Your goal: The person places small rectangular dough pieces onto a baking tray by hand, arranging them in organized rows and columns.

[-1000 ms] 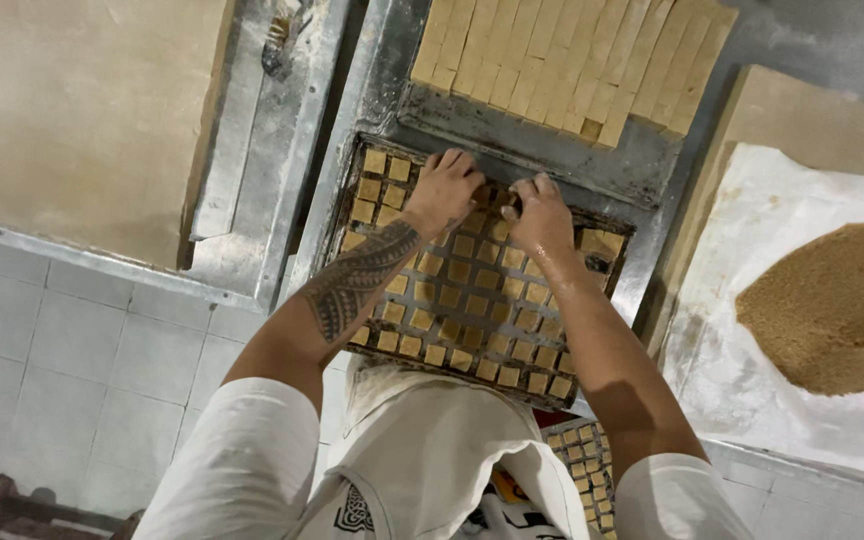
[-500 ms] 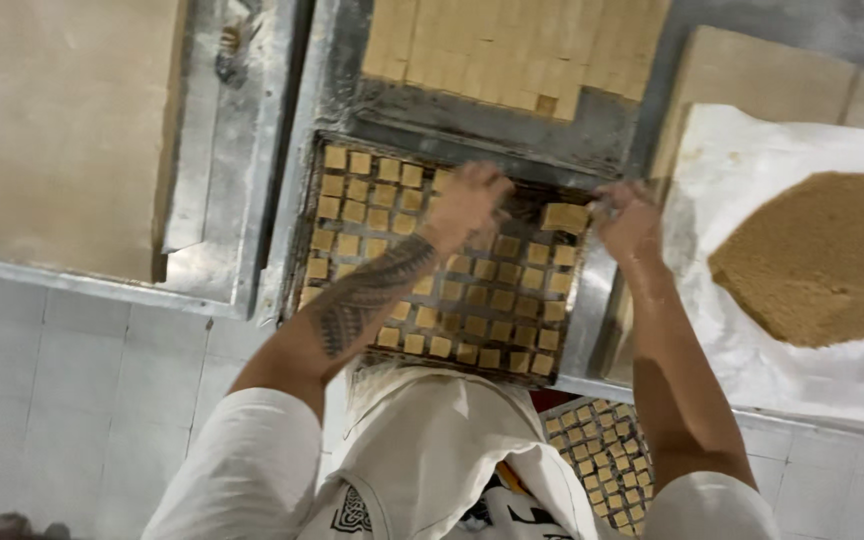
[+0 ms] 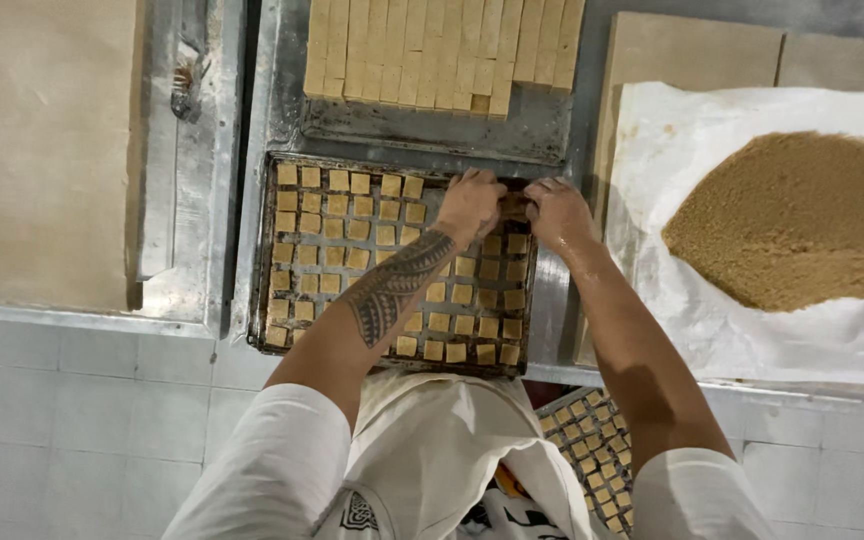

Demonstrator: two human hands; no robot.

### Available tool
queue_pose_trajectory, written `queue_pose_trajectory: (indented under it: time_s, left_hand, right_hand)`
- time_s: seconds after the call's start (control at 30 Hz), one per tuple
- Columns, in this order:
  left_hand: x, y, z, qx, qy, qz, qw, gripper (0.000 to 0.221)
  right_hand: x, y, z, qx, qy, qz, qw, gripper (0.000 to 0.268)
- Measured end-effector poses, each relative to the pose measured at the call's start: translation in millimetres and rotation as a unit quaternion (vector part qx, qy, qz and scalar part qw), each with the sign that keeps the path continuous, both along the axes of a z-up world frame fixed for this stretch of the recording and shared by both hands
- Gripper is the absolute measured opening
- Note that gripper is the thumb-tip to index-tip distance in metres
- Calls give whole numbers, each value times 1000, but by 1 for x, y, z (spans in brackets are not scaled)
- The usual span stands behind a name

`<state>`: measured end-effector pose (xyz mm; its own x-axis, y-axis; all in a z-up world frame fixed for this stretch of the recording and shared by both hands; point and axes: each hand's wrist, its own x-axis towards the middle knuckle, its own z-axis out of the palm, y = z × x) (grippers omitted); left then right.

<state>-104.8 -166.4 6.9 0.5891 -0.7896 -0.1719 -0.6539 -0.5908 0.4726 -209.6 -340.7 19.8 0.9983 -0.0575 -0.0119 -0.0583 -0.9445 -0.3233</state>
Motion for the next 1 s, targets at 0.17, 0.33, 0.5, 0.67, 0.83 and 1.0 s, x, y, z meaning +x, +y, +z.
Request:
queue_pose_trajectory:
  time_s: [0.17, 0.33, 0.5, 0.67, 0.83, 1.0]
  left_hand:
    - [-1, 0, 5, -5, -31, -9, 999, 29]
    - [-2, -2, 1, -7, -10, 19, 1000, 25]
    - [3, -1, 3, 3, -41, -28, 999, 31]
    - [13, -3, 14, 22, 88, 66, 994, 23]
    - [51, 30, 22, -79, 260, 127, 954, 36]
    - [79, 71, 2, -83, 146, 39, 985, 37]
  right_hand:
    - [-5, 1, 0, 2, -27, 0, 1000, 32]
    - [0, 3, 6, 39, 37, -54, 997, 24]
    - [3, 3, 18, 32, 37, -38, 998, 29]
    - [4, 11, 32, 181, 154, -236, 942, 27]
    - [4, 9, 49, 223, 68, -235, 944, 26]
    - [11, 42, 44, 229, 161, -242, 929, 26]
